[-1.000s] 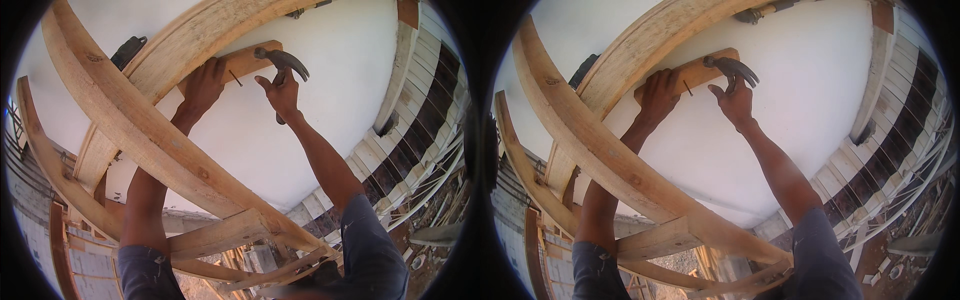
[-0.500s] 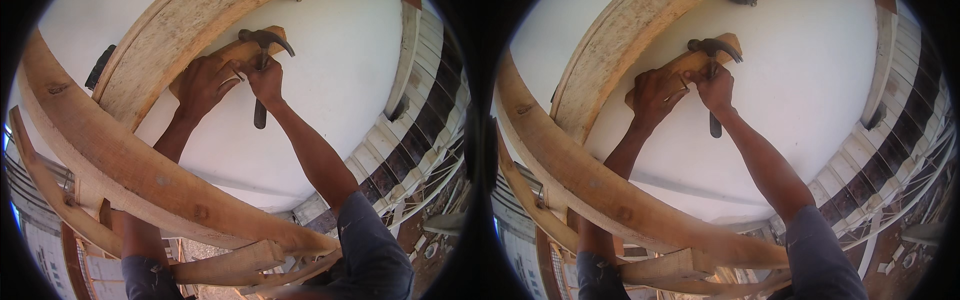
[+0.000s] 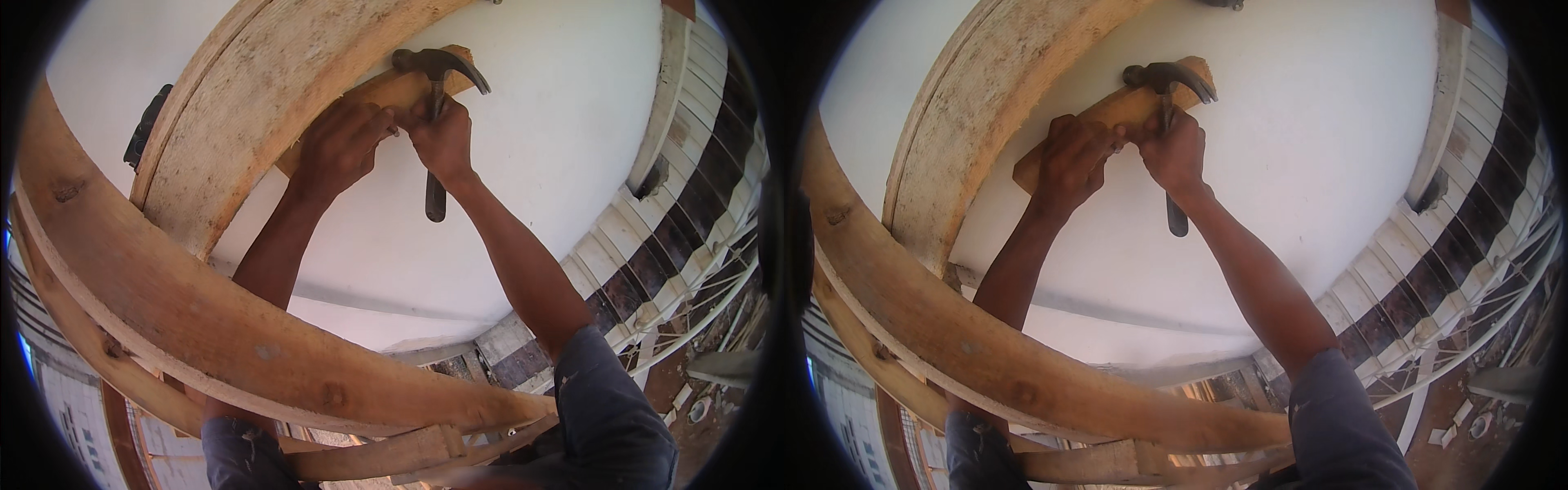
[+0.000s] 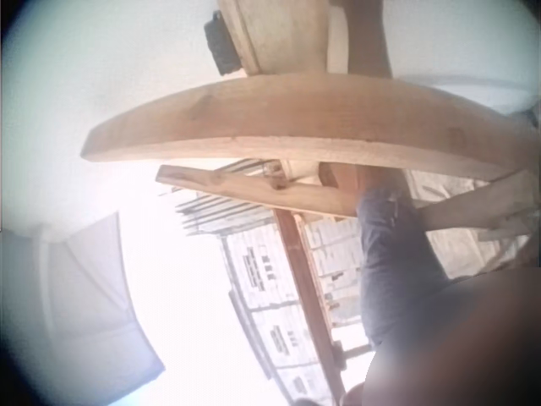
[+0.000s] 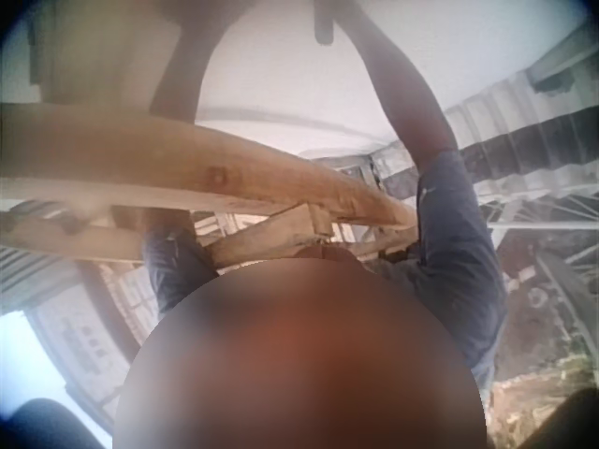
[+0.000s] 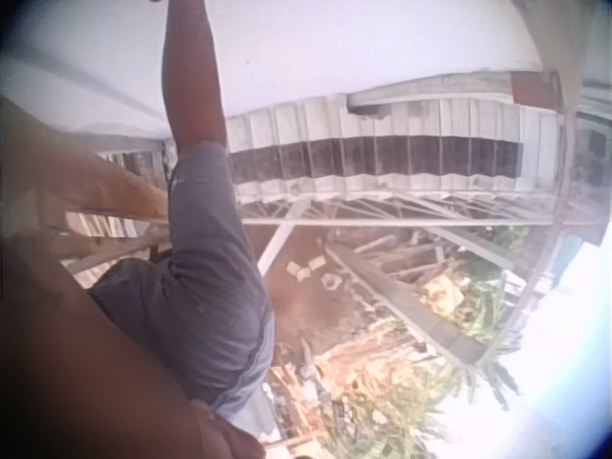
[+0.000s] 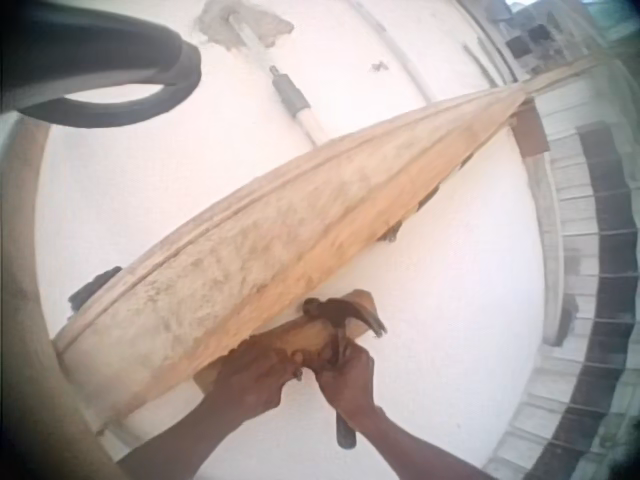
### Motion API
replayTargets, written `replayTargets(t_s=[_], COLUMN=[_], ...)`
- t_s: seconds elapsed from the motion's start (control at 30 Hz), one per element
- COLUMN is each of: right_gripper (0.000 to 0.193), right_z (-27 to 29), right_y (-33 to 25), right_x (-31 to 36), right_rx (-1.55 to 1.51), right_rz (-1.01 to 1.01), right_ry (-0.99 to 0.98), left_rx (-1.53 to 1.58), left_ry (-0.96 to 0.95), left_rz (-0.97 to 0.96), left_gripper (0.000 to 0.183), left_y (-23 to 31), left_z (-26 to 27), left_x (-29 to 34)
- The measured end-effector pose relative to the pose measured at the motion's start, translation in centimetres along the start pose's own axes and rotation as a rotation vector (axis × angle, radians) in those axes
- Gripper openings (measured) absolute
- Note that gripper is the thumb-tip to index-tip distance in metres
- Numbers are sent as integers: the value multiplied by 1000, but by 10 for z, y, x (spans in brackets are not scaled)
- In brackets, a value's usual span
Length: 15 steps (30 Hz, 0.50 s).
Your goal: The person uses a hammer to drive nails into wooden planks, securing them to a curved wooden frame. The person repeatedly positions planks and hammers nails to attach them to the structure.
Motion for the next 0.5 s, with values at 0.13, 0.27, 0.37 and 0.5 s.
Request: replayTargets(t_s=[0.13, 0.27, 0.37, 0.5], right_gripper=[39, 40, 39, 46], right_z=[-2, 21, 44, 44], right_y=[-4, -15, -10, 55], right_x=[-2, 27, 102, 203], right_rx=[35, -121, -437, -546], right_rz=[-61, -42, -13, -479], right_ry=[-31, 71, 190, 64], left_rx=[-64, -64, -40, -63], left_ry=[26, 33, -1, 46], left_rz=[-7, -24, 21, 16], left_gripper=[25, 22, 20, 19], left_y=[0, 4, 2, 1], left_z=[1, 7, 4, 4], left_x=[0, -2, -3, -2])
Point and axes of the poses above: each hand's wrist, its own x-axis away from the middle knuckle, its own z-axis out of the back of the hand, y = z × x, the point moved 8 cm from there along -x, towards the middle knuckle, and after that the axes turned 10 degrees about z, right-handed, at the moved point
